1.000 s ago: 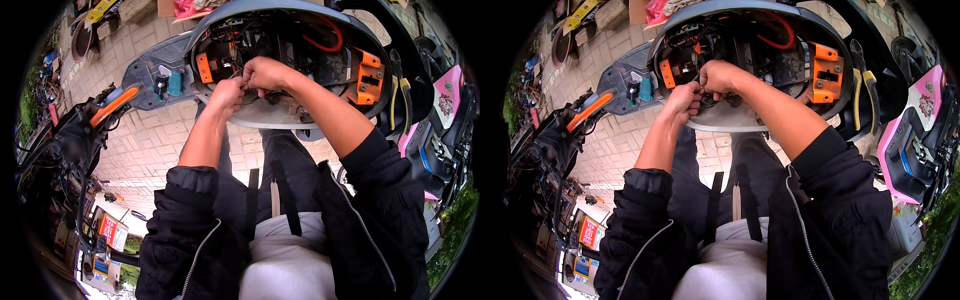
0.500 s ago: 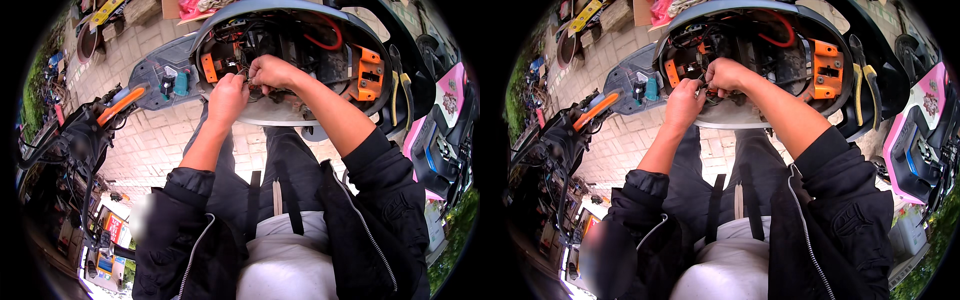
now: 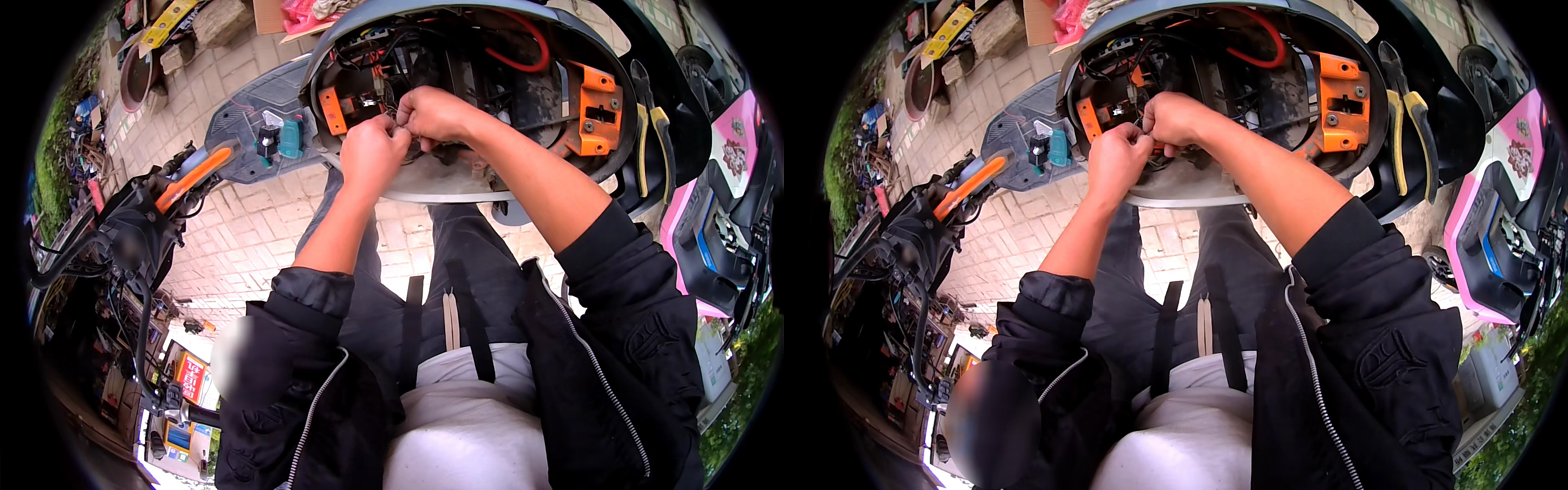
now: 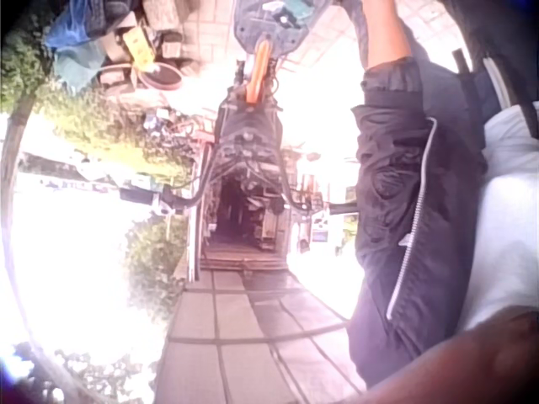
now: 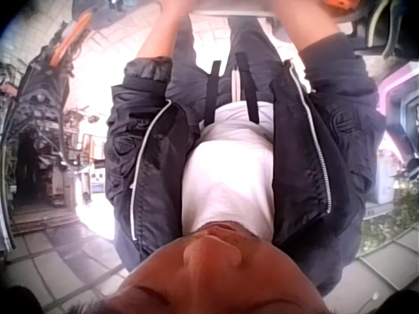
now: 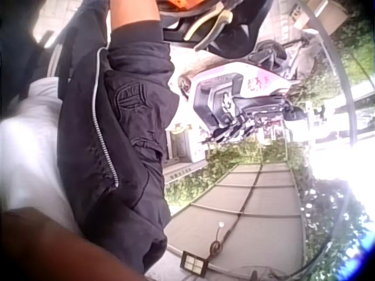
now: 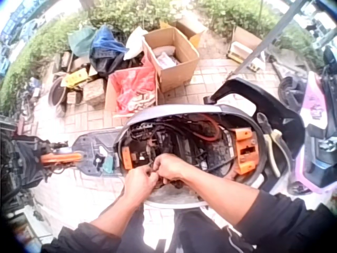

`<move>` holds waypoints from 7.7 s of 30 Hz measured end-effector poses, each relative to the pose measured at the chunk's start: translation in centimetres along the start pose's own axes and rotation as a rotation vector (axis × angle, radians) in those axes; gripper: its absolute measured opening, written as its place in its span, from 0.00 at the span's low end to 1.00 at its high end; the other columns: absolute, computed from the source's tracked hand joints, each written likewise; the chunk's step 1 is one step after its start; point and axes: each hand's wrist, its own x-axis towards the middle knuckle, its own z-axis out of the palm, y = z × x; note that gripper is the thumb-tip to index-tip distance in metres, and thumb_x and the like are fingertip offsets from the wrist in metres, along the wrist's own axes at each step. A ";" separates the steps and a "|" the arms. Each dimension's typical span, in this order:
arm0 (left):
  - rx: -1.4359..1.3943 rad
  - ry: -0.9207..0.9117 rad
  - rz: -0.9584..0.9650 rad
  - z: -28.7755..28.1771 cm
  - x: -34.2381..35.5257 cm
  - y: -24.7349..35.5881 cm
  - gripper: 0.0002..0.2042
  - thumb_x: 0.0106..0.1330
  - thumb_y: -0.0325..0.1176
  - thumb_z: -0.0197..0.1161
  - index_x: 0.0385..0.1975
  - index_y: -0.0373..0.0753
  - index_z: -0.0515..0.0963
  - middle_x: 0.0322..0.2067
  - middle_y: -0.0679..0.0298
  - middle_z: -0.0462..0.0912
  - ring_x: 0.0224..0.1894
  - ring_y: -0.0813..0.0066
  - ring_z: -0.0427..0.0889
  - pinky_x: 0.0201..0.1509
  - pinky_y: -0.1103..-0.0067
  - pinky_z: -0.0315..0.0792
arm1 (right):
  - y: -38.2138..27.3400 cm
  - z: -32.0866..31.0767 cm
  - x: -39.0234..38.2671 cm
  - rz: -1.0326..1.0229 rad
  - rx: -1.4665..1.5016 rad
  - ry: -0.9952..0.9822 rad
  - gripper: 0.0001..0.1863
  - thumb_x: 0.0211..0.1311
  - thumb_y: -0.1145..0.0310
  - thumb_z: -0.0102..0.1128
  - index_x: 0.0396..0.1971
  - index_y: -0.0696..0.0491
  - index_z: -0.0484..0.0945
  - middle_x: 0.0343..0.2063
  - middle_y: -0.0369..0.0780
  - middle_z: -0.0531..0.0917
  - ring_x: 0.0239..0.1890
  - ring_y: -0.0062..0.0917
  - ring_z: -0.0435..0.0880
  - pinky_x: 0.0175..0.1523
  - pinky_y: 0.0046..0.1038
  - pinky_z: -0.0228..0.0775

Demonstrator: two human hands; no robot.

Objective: The person repairs the electrical wiring of a scooter by stripping wire ends with pliers, twisting them together, and insulating the connections with electrical tape. They then use a multimeter to test the circuit and reattach the scooter's front fairing.

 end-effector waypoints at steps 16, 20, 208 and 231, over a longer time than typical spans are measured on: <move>0.285 -0.132 0.518 -3.3 0.2 -0.8 0.08 0.55 0.29 0.65 0.34 0.39 0.78 0.27 0.59 0.76 0.30 0.56 0.78 0.33 0.68 0.74 | 0.4 -0.1 0.2 0.001 0.022 -0.013 0.04 0.52 0.80 0.59 0.30 0.58 0.77 0.22 0.39 0.81 0.17 0.23 0.81 0.21 0.25 0.72; 0.289 -0.162 0.580 -3.1 0.5 -1.0 0.06 0.56 0.28 0.64 0.33 0.39 0.77 0.27 0.58 0.76 0.30 0.55 0.78 0.33 0.66 0.73 | 0.0 0.0 0.2 0.000 0.005 -0.028 0.03 0.52 0.80 0.60 0.27 0.58 0.76 0.20 0.38 0.80 0.16 0.22 0.81 0.21 0.25 0.71; -1.610 -0.488 -0.398 -8.2 -0.8 -2.0 0.25 0.67 0.55 0.44 0.40 0.36 0.75 0.30 0.58 0.81 0.30 0.67 0.79 0.34 0.73 0.74 | -4.7 9.3 -9.0 -0.539 -0.052 0.629 0.25 0.48 0.75 0.66 0.49 0.54 0.73 0.57 0.43 0.69 0.46 0.27 0.75 0.47 0.27 0.70; -1.155 -0.536 0.305 -4.7 1.2 -1.9 0.21 0.56 0.20 0.60 0.51 0.31 0.73 0.47 0.62 0.74 0.38 0.80 0.72 0.45 0.82 0.69 | -1.8 3.3 -9.5 -0.315 0.521 0.400 0.19 0.63 0.73 0.52 0.54 0.59 0.68 0.47 0.41 0.77 0.51 0.23 0.75 0.56 0.26 0.66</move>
